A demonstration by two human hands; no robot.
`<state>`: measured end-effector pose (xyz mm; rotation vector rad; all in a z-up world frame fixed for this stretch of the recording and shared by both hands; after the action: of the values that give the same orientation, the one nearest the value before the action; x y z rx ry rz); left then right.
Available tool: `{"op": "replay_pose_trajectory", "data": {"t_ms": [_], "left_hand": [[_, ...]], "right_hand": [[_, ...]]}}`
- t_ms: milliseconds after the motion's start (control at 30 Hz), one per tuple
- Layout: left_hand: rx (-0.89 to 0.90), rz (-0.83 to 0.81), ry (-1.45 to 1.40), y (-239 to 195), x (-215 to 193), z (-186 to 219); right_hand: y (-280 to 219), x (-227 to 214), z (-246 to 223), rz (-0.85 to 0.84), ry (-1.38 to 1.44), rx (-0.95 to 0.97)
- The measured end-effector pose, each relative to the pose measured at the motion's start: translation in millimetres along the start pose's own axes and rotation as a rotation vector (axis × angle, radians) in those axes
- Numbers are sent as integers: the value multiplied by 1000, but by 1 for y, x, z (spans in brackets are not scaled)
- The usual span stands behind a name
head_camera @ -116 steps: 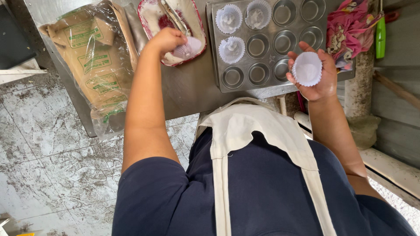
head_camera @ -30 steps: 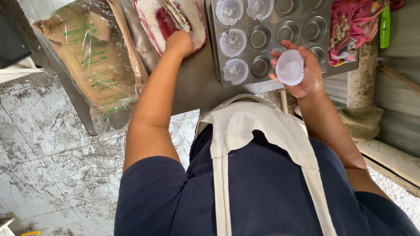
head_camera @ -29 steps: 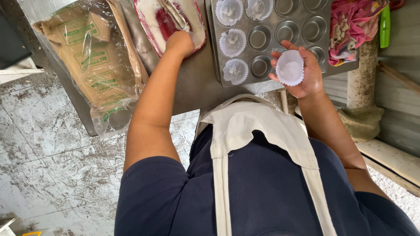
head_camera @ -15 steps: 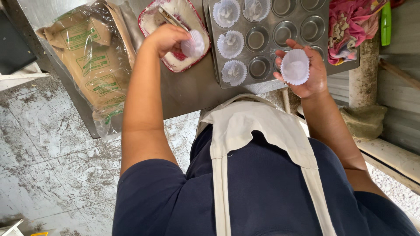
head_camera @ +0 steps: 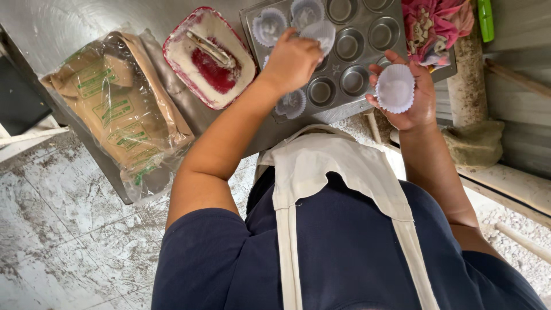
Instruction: The person wipes a metal muffin tray with a pink cloth, then places white paper liners into the tray's cups. They repeat this process for a second tray, filling the cups with liners.
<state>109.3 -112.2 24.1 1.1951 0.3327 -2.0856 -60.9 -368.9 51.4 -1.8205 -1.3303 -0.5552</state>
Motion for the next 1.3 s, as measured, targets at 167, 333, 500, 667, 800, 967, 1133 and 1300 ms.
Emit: {"op": "replay_pose_trajectory", "data": {"t_ms": [167, 333, 500, 667, 800, 967, 1133, 1300], "left_hand": [[217, 105, 360, -20, 53, -20], [197, 2, 311, -25, 61, -25], [200, 8, 334, -21, 44, -11], [138, -135, 389, -18, 41, -6], [146, 40, 256, -17, 47, -5], [49, -51, 229, -15, 44, 5], [32, 167, -103, -25, -6, 54], [137, 181, -204, -44, -31, 104]], "right_hand": [[-7, -6, -2, 29, 15, -14], [-8, -6, -2, 16, -19, -12], [0, 0, -1, 5, -39, 16], [6, 4, 1, -23, -78, 47], [11, 11, 5, -47, -60, 54], [14, 18, 12, -53, -88, 92], [31, 34, 25, -63, -15, 84], [47, 56, 39, -91, -73, 77]]}}
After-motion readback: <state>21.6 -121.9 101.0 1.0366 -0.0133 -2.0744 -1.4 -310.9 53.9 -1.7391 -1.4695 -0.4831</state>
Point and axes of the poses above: each hand's wrist, its own y-axis towards the middle knuckle, its own x-axis out of the palm, z = x × y, the point moved 2 cm from there along y, towards the middle knuckle, and after that the axes turned 11 degrees about -x, right-handed, at the moved point
